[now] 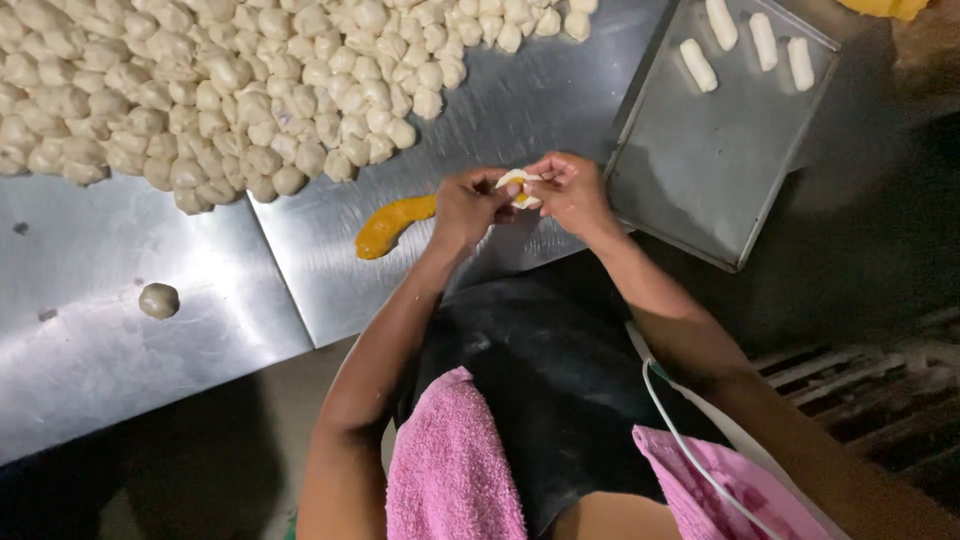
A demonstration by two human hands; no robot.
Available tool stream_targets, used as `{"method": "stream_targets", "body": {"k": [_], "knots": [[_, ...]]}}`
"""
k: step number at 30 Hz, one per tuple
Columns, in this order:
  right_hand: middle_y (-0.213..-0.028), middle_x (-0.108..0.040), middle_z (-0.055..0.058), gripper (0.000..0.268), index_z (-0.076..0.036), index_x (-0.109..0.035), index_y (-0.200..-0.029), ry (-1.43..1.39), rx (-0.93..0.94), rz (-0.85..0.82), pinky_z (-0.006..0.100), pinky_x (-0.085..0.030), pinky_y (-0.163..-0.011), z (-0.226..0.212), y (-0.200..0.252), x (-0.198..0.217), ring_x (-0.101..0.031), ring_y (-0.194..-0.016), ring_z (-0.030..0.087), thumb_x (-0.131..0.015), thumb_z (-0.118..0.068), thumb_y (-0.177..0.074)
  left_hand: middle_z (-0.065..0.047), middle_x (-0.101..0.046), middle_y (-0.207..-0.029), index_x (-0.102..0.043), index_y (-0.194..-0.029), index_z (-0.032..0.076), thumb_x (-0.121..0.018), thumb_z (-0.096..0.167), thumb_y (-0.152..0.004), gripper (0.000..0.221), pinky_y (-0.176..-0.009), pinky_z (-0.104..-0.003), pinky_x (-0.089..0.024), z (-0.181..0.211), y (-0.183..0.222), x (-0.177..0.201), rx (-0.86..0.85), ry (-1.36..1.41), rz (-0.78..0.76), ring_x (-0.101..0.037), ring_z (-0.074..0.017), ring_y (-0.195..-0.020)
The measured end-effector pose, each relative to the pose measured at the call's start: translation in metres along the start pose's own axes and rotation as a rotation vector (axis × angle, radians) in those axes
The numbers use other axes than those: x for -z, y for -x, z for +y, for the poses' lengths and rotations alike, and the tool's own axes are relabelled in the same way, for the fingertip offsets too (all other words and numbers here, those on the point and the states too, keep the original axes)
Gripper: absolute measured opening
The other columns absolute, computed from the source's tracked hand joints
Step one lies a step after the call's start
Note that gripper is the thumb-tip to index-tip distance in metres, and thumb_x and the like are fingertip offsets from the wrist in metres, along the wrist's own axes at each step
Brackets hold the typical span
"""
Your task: Shaping dough rolls and brushing them with glaze on a bakery workbench.
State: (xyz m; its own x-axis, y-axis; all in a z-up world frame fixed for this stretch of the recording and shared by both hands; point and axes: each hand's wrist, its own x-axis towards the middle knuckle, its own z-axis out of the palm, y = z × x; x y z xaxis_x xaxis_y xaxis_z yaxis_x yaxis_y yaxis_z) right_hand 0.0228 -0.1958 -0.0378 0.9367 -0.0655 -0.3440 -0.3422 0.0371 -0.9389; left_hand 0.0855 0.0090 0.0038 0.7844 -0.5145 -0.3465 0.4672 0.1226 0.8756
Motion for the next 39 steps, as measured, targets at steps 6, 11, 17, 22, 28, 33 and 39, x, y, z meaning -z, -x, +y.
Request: {"method": "stream_targets", "body": {"k": [6,11,17,22,28,33,39], "knots": [[-0.109,-0.061,0.013,0.042,-0.003,-0.071,-0.131,0.413,0.269,0.07,0.031,-0.057,-0.071,0.077,-0.014,0.029,-0.067,-0.082,0.017,-0.062,0.009,-0.092,-0.017,-0.078,-0.081,-0.078,-0.097,0.002,-0.075,0.011,-0.077,0.022,-0.061,-0.038,-0.059,-0.115,-0.068,-0.003,-0.236,-0.684,0.302,-0.075,-0.0264,-0.069],[-0.098,-0.071,0.004,0.025,-0.008,-0.069,-0.114,-0.121,-0.132,0.141,0.029,-0.061,-0.07,0.103,-0.029,0.034,-0.069,-0.082,0.012,-0.066,0.002,-0.092,-0.023,-0.073,-0.079,-0.074,-0.084,0.001,-0.084,0.027,-0.076,0.028,-0.063,-0.047,-0.056,-0.106,-0.056,-0.012,-0.243,-0.975,0.435,-0.072,-0.0385,-0.072],[-0.093,-0.073,0.007,0.007,0.003,-0.072,-0.102,-0.013,0.165,0.112,0.029,-0.056,-0.073,0.125,-0.037,0.022,-0.067,-0.083,0.013,-0.071,0.003,-0.096,-0.022,-0.072,-0.079,-0.074,-0.085,0.005,-0.076,0.022,-0.083,0.017,-0.065,-0.048,-0.056,-0.077,-0.035,-0.042,-0.279,-0.901,0.416,-0.071,-0.0375,-0.074],[-0.09,-0.069,0.012,0.015,0.002,-0.071,-0.098,0.452,0.425,0.199,0.037,-0.054,-0.076,0.055,-0.02,0.013,-0.068,-0.084,0.026,-0.065,0.009,-0.087,-0.019,-0.07,-0.089,-0.074,-0.097,0.007,-0.072,0.014,-0.085,0.013,-0.069,-0.05,-0.055,-0.065,-0.016,-0.052,-0.433,-1.051,0.322,-0.067,-0.0403,-0.081],[-0.089,-0.065,0.015,0.012,-0.006,-0.077,-0.088,0.79,0.54,0.159,0.045,-0.051,-0.076,0.014,-0.045,0.005,-0.064,-0.088,0.034,-0.08,-0.01,-0.077,-0.019,-0.064,-0.1,-0.075,-0.107,0.012,-0.071,0.01,-0.075,0.032,-0.062,-0.048,-0.054,-0.035,0.013,-0.031,-0.461,-1.337,0.272,-0.065,-0.0412,-0.091],[-0.155,-0.041,0.023,0.072,-0.001,-0.042,-0.158,1.252,0.516,0.297,0.071,-0.021,-0.113,0.013,-0.079,-0.039,-0.035,-0.143,0.046,-0.068,-0.047,-0.109,-0.02,-0.065,-0.109,-0.073,-0.117,0.009,-0.07,0.002,-0.081,0.037,-0.079,-0.046,-0.055,-0.03,0.039,0.005,-0.385,-1.008,0.368,-0.065,-0.0387,-0.095],[-0.177,-0.012,0.015,0.08,-0.009,-0.028,-0.167,1.612,0.822,0.168,0.079,0.005,-0.119,0.005,-0.062,-0.05,0.001,-0.164,0.039,-0.059,-0.06,-0.114,-0.022,-0.064,-0.111,-0.071,-0.115,0.008,-0.071,0.005,-0.087,0.029,-0.079,-0.047,-0.054,-0.025,0.075,0.035,-0.298,-0.922,0.423,-0.065,-0.0405,-0.093]]}}
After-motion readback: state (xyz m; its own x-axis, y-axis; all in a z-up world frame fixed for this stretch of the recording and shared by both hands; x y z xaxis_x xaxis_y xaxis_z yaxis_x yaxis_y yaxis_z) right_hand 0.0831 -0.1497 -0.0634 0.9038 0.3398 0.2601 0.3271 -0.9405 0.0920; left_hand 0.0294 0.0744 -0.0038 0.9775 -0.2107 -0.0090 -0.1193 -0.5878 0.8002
